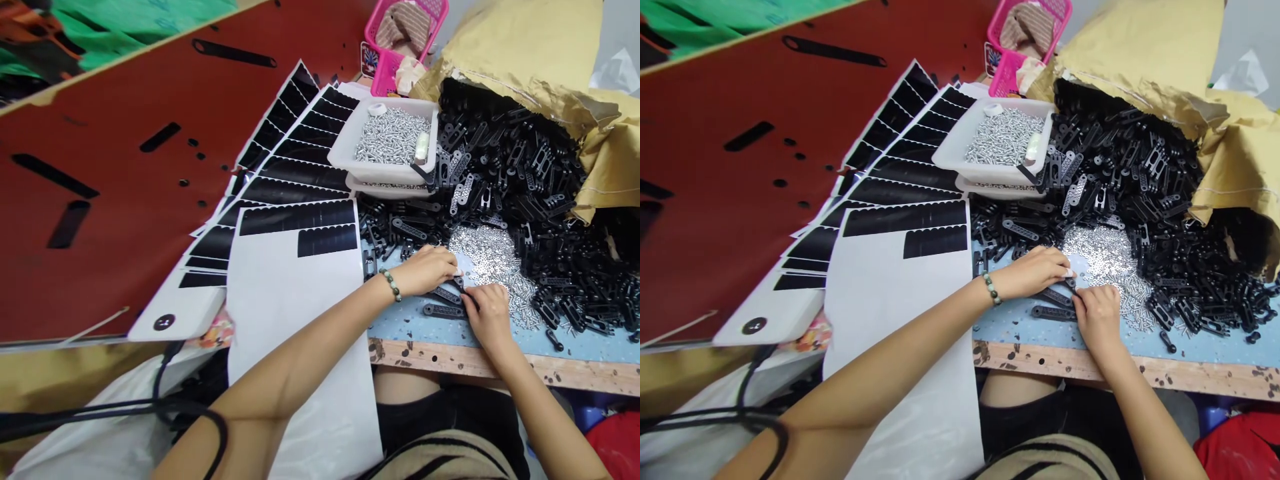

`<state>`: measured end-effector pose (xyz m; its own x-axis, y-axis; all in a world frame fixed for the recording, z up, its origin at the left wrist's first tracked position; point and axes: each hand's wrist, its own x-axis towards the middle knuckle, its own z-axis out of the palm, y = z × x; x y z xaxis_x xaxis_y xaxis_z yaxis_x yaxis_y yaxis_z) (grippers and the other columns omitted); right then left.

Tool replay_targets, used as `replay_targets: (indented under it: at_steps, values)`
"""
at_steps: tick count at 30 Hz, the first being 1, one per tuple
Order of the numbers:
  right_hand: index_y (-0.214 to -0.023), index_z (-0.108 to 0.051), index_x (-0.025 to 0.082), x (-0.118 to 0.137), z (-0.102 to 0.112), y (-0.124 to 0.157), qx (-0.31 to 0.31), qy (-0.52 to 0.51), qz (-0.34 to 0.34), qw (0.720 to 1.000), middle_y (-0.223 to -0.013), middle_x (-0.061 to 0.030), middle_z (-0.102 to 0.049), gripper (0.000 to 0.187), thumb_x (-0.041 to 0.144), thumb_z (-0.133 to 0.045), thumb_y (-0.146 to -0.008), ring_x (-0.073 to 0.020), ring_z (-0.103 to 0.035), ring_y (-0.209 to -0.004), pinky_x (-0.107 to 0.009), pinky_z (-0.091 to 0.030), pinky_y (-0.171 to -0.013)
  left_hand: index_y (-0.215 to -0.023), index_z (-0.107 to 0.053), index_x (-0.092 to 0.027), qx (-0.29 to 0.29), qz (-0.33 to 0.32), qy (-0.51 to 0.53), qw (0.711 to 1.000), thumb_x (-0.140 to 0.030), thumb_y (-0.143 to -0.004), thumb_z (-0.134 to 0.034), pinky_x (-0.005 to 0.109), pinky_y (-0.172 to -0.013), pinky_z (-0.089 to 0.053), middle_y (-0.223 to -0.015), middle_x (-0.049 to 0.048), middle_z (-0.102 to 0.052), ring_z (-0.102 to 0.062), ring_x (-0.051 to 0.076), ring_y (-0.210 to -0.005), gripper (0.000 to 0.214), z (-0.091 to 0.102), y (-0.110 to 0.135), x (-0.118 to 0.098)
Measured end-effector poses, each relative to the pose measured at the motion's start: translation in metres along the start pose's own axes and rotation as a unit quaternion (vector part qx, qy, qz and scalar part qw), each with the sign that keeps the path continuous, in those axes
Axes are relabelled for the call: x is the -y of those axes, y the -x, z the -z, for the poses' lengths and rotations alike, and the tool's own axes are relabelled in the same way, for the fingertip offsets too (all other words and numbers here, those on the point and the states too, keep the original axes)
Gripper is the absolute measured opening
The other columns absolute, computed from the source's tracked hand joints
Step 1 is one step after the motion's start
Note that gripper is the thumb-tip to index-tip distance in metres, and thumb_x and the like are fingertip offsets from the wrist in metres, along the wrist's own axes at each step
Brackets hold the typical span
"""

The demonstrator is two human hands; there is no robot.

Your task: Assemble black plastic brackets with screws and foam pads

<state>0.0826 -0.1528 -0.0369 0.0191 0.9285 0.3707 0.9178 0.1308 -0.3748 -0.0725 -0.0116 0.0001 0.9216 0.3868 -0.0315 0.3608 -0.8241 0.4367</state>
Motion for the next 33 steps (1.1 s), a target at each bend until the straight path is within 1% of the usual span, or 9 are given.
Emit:
replay_targets:
  at_steps: [4, 9, 11, 14, 18, 22, 25, 29, 33]
  values:
    - [-0.091, -0.068, 0.021, -0.015, 0.008, -0.015, 0.058, -0.041, 0.005, 0.997, -0.088, -0.0064, -0.066, 0.022, 0.029, -0.048, -0.094, -0.0206, -0.055, -0.084, -0.036, -0.042, -0.080, -0.099, -0.069, -0.025, -0.005, 0.040, 0.033, 0.999, -0.021, -0.092, -0.051, 0.032, -0.085, -0.031, -0.099, 0.0023, -0.065, -0.052, 0.019, -0.097, 0.020, -0.001, 0.010, -0.001]
    - [-0.106, -0.064, 0.015, -0.052, 0.013, -0.080, -0.053, 0.058, -0.055, 0.995, -0.103, -0.0138, -0.063, 0.026, 0.023, -0.043, -0.094, -0.0250, -0.052, -0.093, -0.038, -0.040, -0.080, -0.100, -0.069, -0.024, 0.001, 0.062, 0.063, 0.996, -0.021, -0.093, -0.048, 0.033, -0.087, -0.033, -0.097, 0.0021, -0.065, -0.055, 0.018, -0.093, 0.022, -0.006, 0.029, -0.011]
    - [-0.114, -0.060, 0.013, -0.064, 0.009, -0.107, -0.055, 0.121, -0.061, 0.989, -0.105, -0.0166, -0.063, 0.028, 0.018, -0.046, -0.091, -0.0276, -0.051, -0.094, -0.040, -0.038, -0.079, -0.102, -0.068, -0.023, 0.018, 0.067, 0.070, 0.995, -0.022, -0.093, -0.048, 0.034, -0.086, -0.035, -0.097, 0.0023, -0.065, -0.055, 0.019, -0.093, 0.022, -0.005, 0.037, -0.017]
    - [-0.108, -0.062, 0.012, -0.075, 0.003, -0.128, -0.024, 0.167, -0.057, 0.984, -0.096, -0.0179, -0.064, 0.025, 0.014, -0.048, -0.088, -0.0286, -0.051, -0.090, -0.041, -0.036, -0.076, -0.108, -0.064, -0.022, -0.002, 0.077, 0.089, 0.993, -0.027, -0.093, -0.048, 0.036, -0.090, -0.039, -0.104, 0.0042, -0.064, -0.055, 0.021, -0.099, 0.022, 0.001, 0.043, -0.023]
    - [-0.102, -0.063, 0.017, -0.070, 0.004, -0.114, -0.044, 0.124, -0.058, 0.990, -0.097, -0.0130, -0.064, 0.018, 0.020, -0.051, -0.090, -0.0263, -0.053, -0.092, -0.040, -0.038, -0.080, -0.113, -0.059, -0.020, -0.126, 0.121, 0.176, 0.969, -0.032, -0.094, -0.042, 0.036, -0.094, -0.042, -0.115, 0.0079, -0.060, -0.055, 0.021, -0.105, 0.028, 0.006, 0.021, -0.021]
    - [-0.110, -0.060, 0.020, -0.045, 0.010, -0.082, -0.054, -0.043, -0.015, 0.997, -0.101, -0.0088, -0.064, 0.024, 0.027, -0.044, -0.095, -0.0211, -0.057, -0.095, -0.035, -0.044, -0.082, -0.119, -0.055, -0.019, -0.207, 0.171, 0.341, 0.901, -0.037, -0.090, -0.047, 0.036, -0.098, -0.043, -0.119, 0.0077, -0.060, -0.055, 0.021, -0.110, 0.036, -0.003, -0.029, -0.018]
    - [-0.110, -0.062, 0.021, -0.043, 0.026, -0.065, -0.029, -0.064, 0.011, 0.997, -0.101, -0.0078, -0.066, 0.028, 0.027, -0.038, -0.097, -0.0194, -0.059, -0.094, -0.033, -0.046, -0.084, -0.108, -0.059, -0.016, -0.231, 0.187, 0.438, 0.849, -0.041, -0.089, -0.045, 0.035, -0.093, -0.045, -0.105, 0.0075, -0.066, -0.059, 0.021, -0.101, 0.035, -0.010, -0.055, -0.019]
    - [-0.109, -0.062, 0.017, -0.084, 0.062, -0.051, -0.124, 0.087, -0.104, 0.983, -0.092, -0.0108, -0.065, 0.031, 0.032, -0.038, -0.096, -0.0234, -0.056, -0.085, -0.037, -0.044, -0.079, -0.098, -0.057, -0.016, -0.211, 0.211, 0.472, 0.830, -0.042, -0.090, -0.042, 0.030, -0.071, -0.048, -0.071, 0.0005, -0.061, -0.059, 0.015, -0.070, 0.031, -0.009, -0.057, -0.017]
    - [-0.112, -0.060, 0.013, -0.121, 0.078, -0.055, -0.108, 0.177, -0.139, 0.968, -0.080, -0.0110, -0.063, 0.041, 0.045, -0.044, -0.093, -0.0250, -0.053, -0.076, -0.038, -0.043, -0.072, -0.083, -0.049, -0.019, -0.099, 0.229, 0.465, 0.849, -0.038, -0.087, -0.047, 0.024, -0.055, -0.041, -0.058, -0.0049, -0.052, -0.050, 0.011, -0.053, 0.020, -0.011, -0.053, -0.020]
